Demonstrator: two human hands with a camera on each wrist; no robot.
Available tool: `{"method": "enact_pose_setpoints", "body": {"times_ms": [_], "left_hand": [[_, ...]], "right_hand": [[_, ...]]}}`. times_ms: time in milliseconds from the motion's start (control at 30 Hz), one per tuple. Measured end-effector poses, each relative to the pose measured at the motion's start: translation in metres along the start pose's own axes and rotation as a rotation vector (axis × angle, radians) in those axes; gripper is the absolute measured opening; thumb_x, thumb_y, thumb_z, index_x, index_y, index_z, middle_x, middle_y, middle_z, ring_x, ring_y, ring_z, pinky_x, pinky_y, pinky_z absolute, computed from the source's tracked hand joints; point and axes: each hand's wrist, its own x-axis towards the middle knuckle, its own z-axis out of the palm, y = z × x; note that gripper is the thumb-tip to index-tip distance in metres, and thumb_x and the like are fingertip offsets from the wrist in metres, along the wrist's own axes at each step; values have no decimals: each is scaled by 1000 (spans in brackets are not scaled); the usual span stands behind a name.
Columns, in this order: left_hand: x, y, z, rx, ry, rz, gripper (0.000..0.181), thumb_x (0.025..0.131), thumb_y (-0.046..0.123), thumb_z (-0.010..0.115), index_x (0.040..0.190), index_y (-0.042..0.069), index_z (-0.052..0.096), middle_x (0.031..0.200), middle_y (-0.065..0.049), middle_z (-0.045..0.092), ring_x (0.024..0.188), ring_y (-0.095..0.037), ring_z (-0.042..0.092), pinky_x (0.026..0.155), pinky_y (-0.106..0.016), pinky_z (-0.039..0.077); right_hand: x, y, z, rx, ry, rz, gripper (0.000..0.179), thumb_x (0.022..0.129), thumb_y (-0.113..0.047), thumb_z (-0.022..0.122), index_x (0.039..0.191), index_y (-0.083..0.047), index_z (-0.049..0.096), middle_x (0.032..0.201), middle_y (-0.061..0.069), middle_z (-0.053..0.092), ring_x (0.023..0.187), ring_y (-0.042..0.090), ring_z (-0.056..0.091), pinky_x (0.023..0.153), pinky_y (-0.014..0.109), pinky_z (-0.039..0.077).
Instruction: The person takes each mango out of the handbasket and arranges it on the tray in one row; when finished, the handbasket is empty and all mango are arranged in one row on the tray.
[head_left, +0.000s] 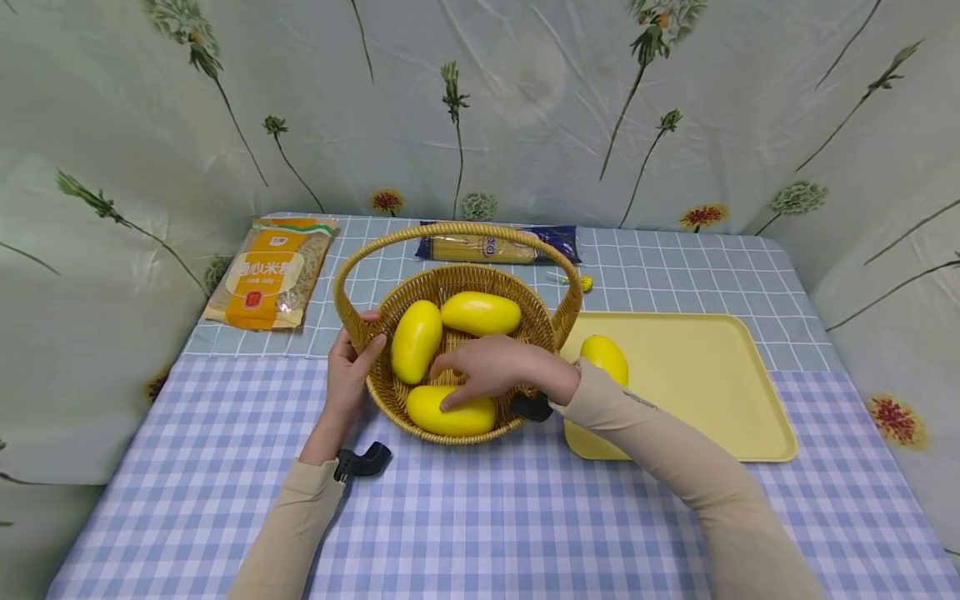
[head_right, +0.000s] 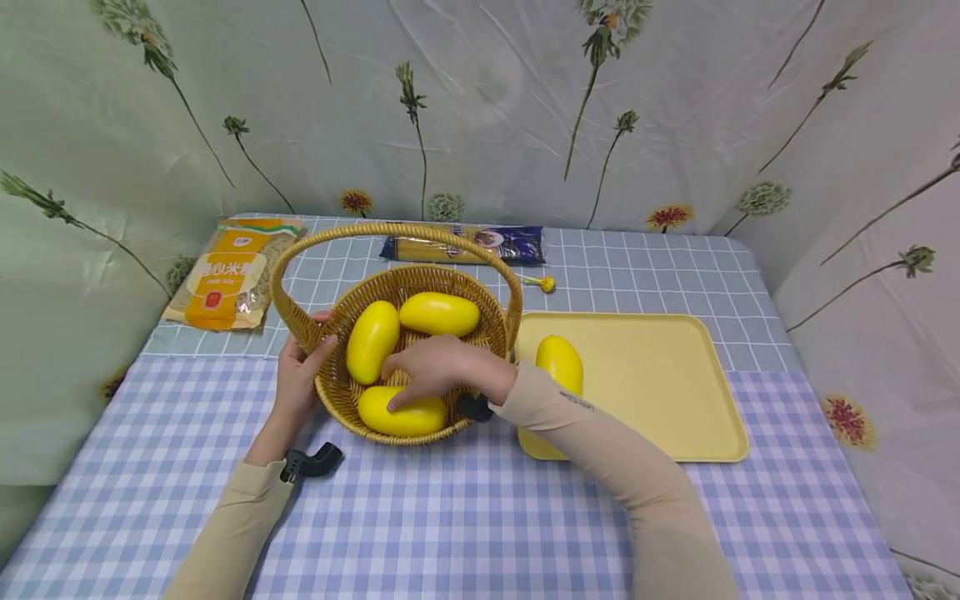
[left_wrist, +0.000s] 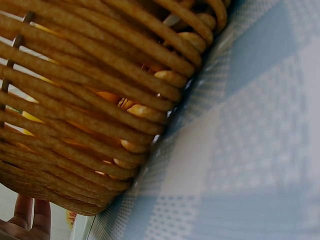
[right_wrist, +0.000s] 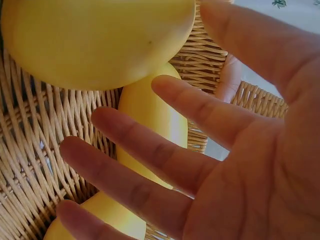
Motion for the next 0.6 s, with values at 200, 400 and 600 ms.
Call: {"method": "enact_pose_setpoints", "body": {"times_ms": [200, 400, 600], "left_hand": [[0, 1, 0, -4, -12, -12, 34, 92, -5, 56, 124, -14, 45, 124, -15, 54, 124, -23, 44, 105, -30, 33], [-1, 2, 1, -4, -16, -18, 35, 93, -4, 55, 125, -14, 44, 126, -17, 52, 125, -23, 44, 105, -30, 33], [-1, 2, 1, -11, -14, -11, 35, 92, -5, 55, 124, -14, 44, 125, -16, 54, 125, -22, 44, 105, -30, 33]], "right_hand": [[4, 0, 0, 9, -46, 6, 53, 90, -46, 62, 134, -18, 53, 121, -1, 60, 103, 13, 56, 89, 31, 44], [6, -1, 2, 9, -63, 1, 53, 88, -45, 64, 133, -18, 53, 119, 0, 61, 100, 14, 56, 89, 30, 44], [7, -2, 1, -17, -62, 53, 58, 87, -45, 65, 137, -19, 50, 130, 2, 56, 113, 18, 53, 97, 32, 40]]}}
